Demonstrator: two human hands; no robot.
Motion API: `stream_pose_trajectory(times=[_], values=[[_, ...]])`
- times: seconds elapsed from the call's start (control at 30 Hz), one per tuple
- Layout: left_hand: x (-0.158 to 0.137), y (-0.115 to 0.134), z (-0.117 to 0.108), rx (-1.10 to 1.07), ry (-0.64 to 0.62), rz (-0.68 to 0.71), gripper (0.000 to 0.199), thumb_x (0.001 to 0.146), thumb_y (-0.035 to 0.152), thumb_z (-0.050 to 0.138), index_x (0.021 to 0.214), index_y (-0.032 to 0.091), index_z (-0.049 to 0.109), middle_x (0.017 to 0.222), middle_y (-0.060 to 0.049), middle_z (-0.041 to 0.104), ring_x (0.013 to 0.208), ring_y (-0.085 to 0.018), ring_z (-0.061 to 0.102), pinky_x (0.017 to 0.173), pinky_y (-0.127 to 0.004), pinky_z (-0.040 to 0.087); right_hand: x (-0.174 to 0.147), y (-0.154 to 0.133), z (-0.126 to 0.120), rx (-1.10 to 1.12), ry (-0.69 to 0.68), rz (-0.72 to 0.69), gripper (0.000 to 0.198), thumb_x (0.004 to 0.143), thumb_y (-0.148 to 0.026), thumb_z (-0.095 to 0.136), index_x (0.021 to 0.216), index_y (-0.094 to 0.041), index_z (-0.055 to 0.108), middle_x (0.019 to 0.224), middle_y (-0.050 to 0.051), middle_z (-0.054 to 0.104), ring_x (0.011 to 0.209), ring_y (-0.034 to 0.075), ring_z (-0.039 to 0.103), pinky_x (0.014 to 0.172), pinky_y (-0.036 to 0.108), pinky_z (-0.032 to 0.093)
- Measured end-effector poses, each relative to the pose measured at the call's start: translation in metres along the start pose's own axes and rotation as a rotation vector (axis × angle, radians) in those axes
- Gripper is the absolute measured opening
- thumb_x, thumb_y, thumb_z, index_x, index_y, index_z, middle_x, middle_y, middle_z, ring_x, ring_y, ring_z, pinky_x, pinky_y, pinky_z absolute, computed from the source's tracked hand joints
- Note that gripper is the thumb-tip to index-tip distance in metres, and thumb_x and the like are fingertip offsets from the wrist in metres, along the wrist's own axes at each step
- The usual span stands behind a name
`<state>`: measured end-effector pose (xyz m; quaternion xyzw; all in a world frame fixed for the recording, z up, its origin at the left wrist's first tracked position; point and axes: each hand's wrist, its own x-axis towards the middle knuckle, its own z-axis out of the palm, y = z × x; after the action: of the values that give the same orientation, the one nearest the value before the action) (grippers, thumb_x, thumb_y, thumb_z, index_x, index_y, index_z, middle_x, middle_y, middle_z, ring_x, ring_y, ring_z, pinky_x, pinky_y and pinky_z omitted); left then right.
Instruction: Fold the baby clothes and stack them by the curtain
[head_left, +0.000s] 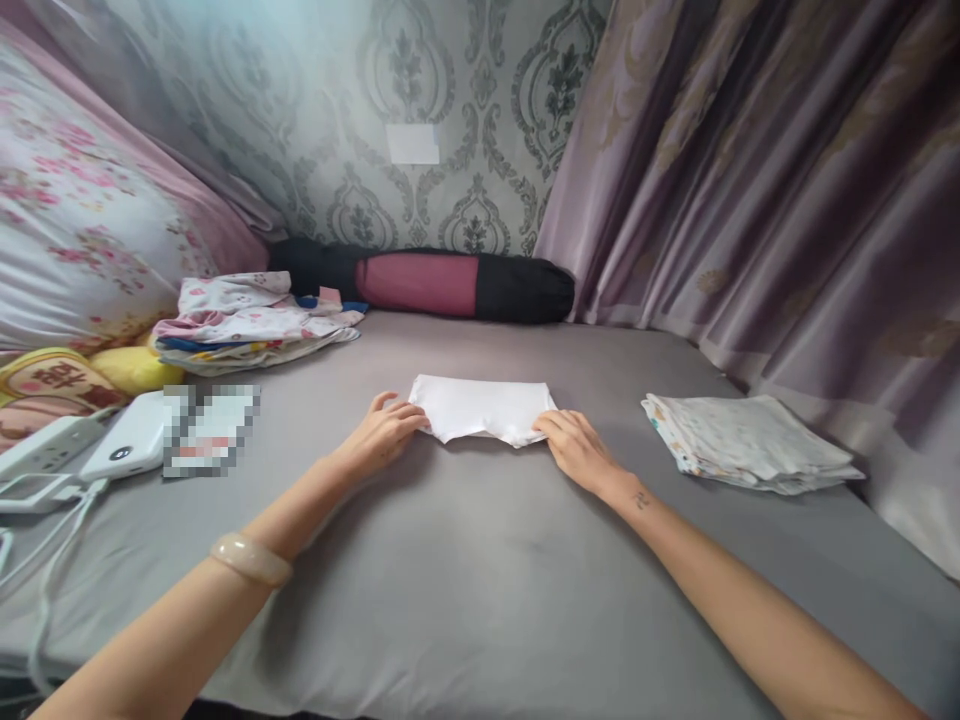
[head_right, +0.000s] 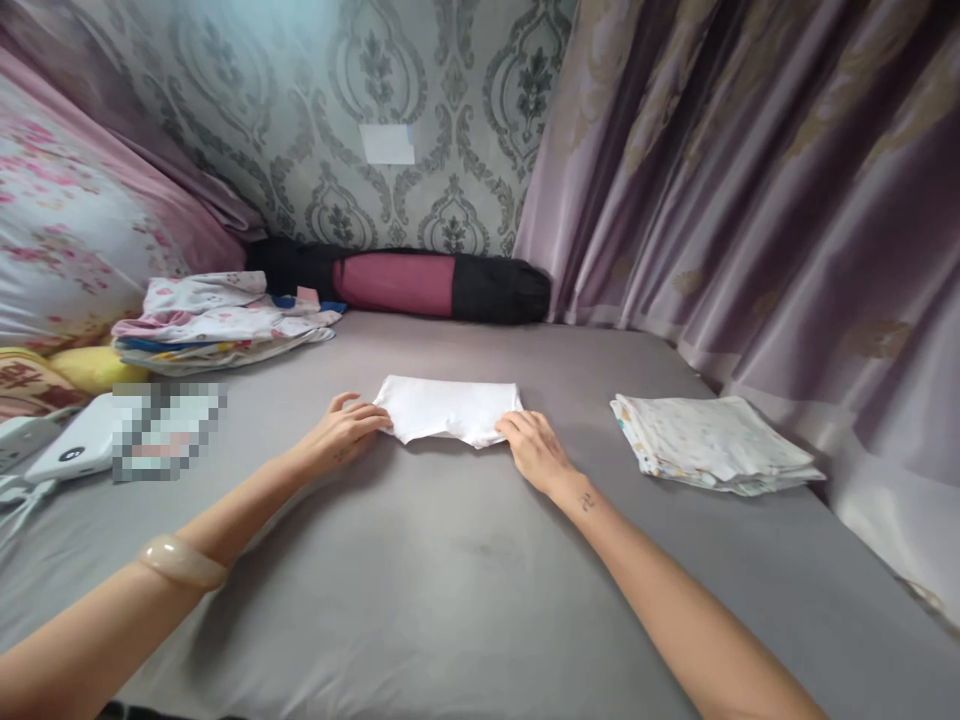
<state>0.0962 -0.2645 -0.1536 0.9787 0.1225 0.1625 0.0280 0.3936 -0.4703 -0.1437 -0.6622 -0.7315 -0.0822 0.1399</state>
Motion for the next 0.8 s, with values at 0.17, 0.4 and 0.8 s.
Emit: stream_pose_trajectory(times=[0.17,0.4,0.8], values=[[0.003,0.008,-0.007,-0.055,-0.045,-0.092,0.032,0.080,0.014,0.044,0.102,0.025,0.065,0.111,-0.004,0.070,0.104,-0.021,0.062,0.105,-0.047,0.025,0.008,-0.005,-0.010,0.020,-0.125,0.060,0.038,0.078,0.001,0.042,0.100,-0.018,0.067,0.109,0.007,0.066,0.102,0.019,0.057,0.094,0.032,0.036],[0.070,0.033,0.011,-0.040,0.007,-0.420,0.035,0.095,0.031,0.035,0.119,0.020,0.059,0.126,-0.010,0.064,0.120,-0.025,0.055,0.102,-0.045,0.036,0.077,-0.034,0.018,0.066,-0.072,0.250,0.043,0.093,-0.015,0.034,0.130,-0.011,0.055,0.138,0.013,0.054,0.129,0.022,0.046,0.109,0.036,0.028],[0.088,0.036,0.069,0.106,-0.114,-0.340,0.054,0.099,0.032,0.021,0.148,0.012,0.035,0.155,-0.012,0.034,0.146,-0.028,0.023,0.118,-0.051,0.018,0.099,-0.049,0.051,0.114,-0.231,0.283,0.059,0.096,-0.029,0.022,0.152,-0.009,0.026,0.159,0.009,0.021,0.148,0.022,0.012,0.119,0.049,0.005]])
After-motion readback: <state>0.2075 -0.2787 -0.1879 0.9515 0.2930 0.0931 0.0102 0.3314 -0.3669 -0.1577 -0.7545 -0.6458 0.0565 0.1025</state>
